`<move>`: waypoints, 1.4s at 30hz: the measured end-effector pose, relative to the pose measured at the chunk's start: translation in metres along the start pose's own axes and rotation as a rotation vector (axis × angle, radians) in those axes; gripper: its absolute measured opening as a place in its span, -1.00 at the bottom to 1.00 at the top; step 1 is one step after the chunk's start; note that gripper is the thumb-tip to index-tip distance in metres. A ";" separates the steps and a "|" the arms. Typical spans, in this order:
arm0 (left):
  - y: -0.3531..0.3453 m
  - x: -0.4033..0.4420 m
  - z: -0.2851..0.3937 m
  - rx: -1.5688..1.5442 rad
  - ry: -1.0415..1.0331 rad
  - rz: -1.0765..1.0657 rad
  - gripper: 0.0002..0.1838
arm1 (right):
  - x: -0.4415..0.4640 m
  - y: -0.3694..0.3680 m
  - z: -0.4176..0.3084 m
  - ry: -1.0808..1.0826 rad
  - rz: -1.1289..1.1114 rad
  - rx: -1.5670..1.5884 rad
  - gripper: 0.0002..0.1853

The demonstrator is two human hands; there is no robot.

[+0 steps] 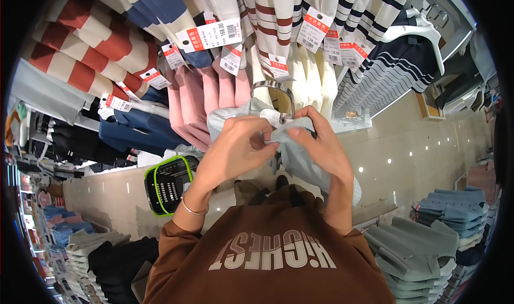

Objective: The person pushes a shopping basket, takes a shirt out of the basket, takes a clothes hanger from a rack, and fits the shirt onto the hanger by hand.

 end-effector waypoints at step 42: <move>0.020 0.001 -0.071 -0.505 0.179 0.013 -0.81 | 0.008 -0.035 -0.012 0.255 0.248 0.162 -0.28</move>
Point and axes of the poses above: each hand's wrist, its own x-axis towards the middle knuckle, its own y-axis out of the back of the hand, z = x × y, the point moved 3 cm from there along x, towards the middle knuckle, and after that the axes turned 15 degrees about -y, right-handed, at the moved point
